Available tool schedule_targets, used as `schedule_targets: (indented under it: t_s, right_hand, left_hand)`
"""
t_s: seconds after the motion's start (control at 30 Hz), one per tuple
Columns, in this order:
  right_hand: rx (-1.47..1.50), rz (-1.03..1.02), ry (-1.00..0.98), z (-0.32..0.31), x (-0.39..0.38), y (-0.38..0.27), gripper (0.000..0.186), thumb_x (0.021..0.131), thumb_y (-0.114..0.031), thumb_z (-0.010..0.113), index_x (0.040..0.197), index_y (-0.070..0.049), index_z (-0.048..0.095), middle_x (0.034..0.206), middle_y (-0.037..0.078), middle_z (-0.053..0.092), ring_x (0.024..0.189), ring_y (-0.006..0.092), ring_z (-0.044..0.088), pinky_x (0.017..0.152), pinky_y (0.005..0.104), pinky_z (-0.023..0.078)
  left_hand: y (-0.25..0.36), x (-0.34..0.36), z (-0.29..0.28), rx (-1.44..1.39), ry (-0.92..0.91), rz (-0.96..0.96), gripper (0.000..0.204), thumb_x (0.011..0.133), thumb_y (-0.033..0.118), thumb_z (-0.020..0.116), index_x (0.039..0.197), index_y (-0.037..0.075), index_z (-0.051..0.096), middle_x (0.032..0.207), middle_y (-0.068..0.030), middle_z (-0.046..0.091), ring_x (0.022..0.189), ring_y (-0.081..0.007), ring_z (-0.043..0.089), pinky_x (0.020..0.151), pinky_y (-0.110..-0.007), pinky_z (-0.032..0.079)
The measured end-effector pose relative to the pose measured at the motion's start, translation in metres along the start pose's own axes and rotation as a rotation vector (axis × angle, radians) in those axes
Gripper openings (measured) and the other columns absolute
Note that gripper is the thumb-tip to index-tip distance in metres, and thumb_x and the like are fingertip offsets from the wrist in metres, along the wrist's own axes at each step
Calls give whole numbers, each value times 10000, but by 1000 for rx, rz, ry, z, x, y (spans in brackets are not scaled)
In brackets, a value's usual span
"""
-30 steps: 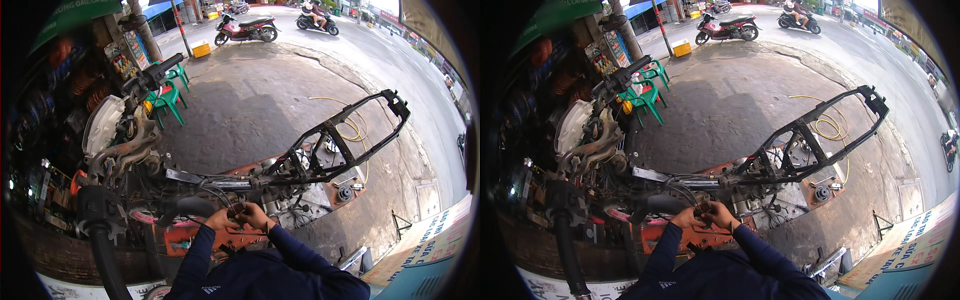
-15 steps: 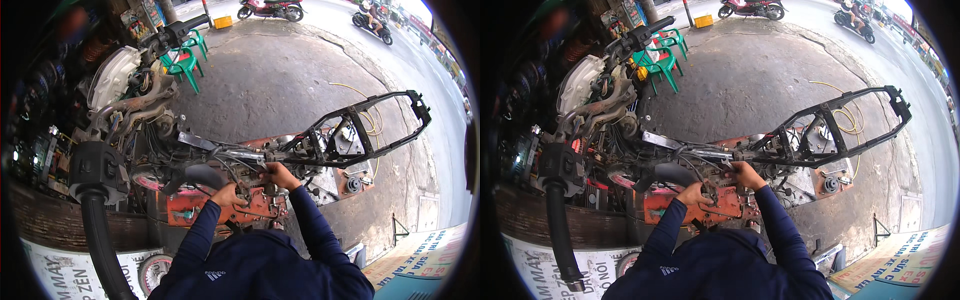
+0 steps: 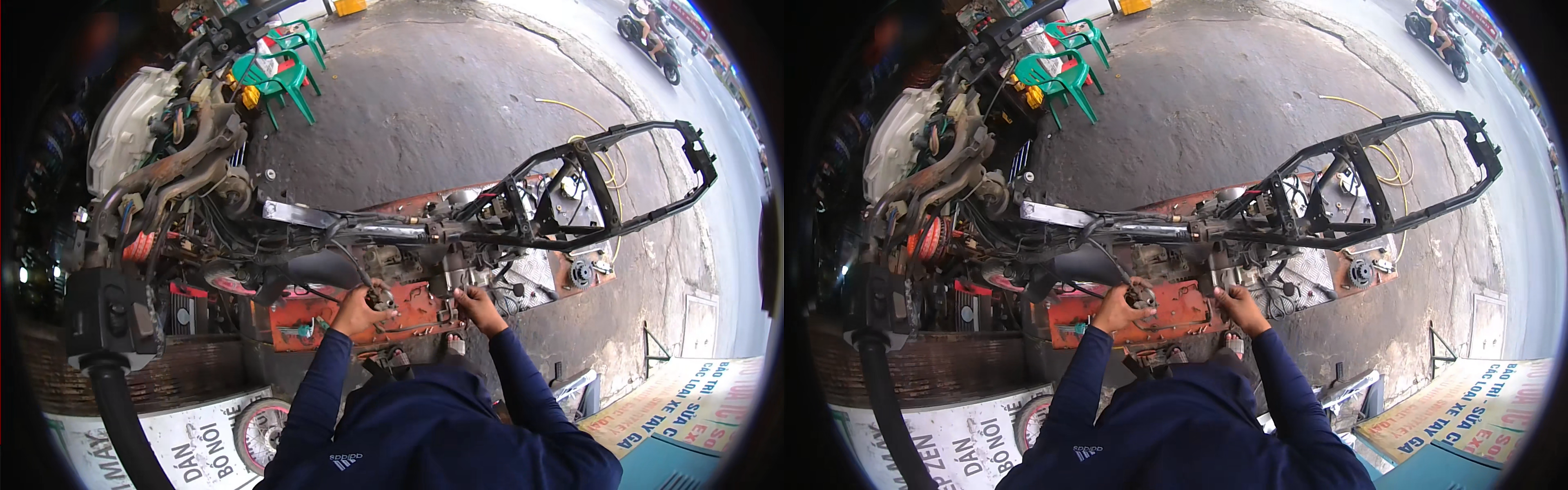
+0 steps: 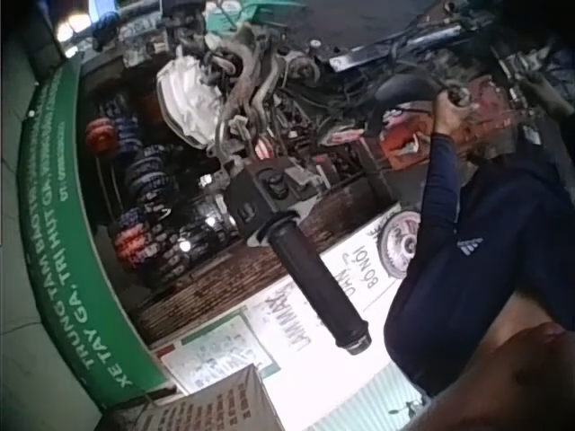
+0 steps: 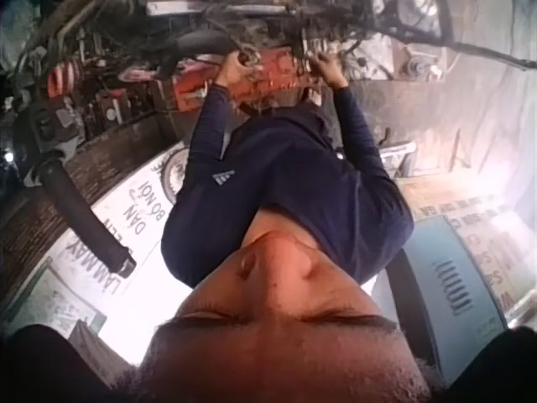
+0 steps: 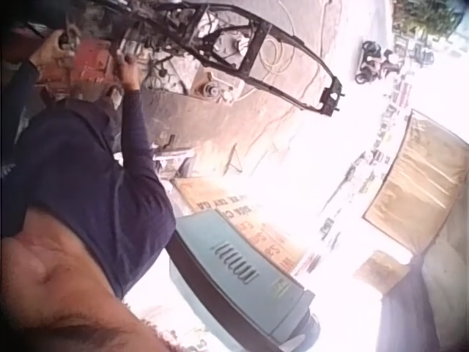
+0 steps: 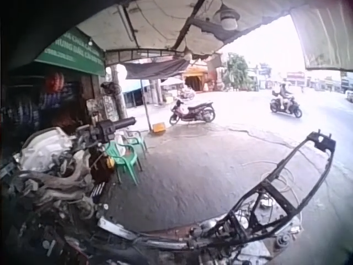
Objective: Disassembling and repairing components of a motorcycle engine and carburetor at a workbench.
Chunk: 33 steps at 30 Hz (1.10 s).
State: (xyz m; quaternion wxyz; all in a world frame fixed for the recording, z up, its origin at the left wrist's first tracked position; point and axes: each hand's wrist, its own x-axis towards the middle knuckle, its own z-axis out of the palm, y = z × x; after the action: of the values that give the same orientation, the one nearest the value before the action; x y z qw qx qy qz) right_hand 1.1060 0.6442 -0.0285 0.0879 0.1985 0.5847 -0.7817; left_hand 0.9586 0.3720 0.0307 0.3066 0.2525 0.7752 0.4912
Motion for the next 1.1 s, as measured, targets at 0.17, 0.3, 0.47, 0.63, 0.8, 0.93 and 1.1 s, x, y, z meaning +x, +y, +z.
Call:
schedule_targets:
  t_s: [0.17, 0.3, 0.47, 0.63, 0.8, 0.93, 1.1]
  right_hand:
    - [-669, -30, -335, -2, 4, 137, 362, 853, -325, 698, 979, 13, 662, 957, 175, 686, 896, 282, 641, 765, 368, 491]
    - [-934, -102, -399, -36, 23, 331, 305, 795, -228, 678, 987, 6, 644, 989, 215, 682, 938, 378, 649, 807, 420, 518]
    - [-868, -33, 104, 39, 110, 419, 225, 812, -138, 598, 1012, -46, 641, 940, 221, 683, 908, 381, 665, 748, 468, 522]
    - [-138, 210, 353, 22, 168, 465, 277, 822, -63, 546, 1087, -27, 616, 937, 193, 693, 914, 328, 682, 746, 427, 521]
    - [-282, 49, 418, 45, 164, 435, 401, 798, -75, 571, 1199, -60, 548, 991, 189, 666, 938, 321, 663, 785, 420, 523]
    - [-658, 228, 309, 67, 139, 337, 650, 762, -232, 640, 1386, -230, 455, 1102, 214, 652, 1043, 411, 615, 850, 535, 487]
    - [-634, 83, 634, 37, 82, 329, 360, 811, -264, 659, 1136, -109, 641, 1179, 165, 625, 1059, 369, 616, 846, 554, 467]
  left_hand:
    - [-4, -8, -4, 207, 160, -81, 525, 693, 212, 859, 1110, 46, 587, 1000, -54, 651, 931, -177, 629, 847, -330, 522]
    - [10, 20, 5, 321, 131, -34, 594, 664, 286, 867, 1149, 83, 592, 979, -101, 645, 908, -253, 639, 813, -387, 519]
    - [-4, 11, -13, 348, 151, -64, 635, 661, 285, 865, 1167, 38, 571, 1117, -162, 640, 1072, -321, 619, 910, -403, 485]
    - [-1, 34, 0, 372, 94, 86, 630, 644, 246, 873, 1153, 36, 568, 1142, -163, 618, 1074, -335, 606, 922, -407, 476]
    - [-17, 30, 8, 296, 163, 9, 588, 637, 162, 843, 1136, 20, 565, 1137, -138, 606, 1019, -278, 609, 894, -371, 475]
    - [-18, 15, -1, 265, 293, 56, 558, 650, 135, 817, 1133, 25, 558, 1113, -126, 607, 995, -264, 601, 885, -369, 470]
    - [-11, 28, 24, 379, 290, 101, 540, 652, 127, 797, 1125, 28, 557, 1104, -129, 589, 1023, -284, 579, 890, -392, 459]
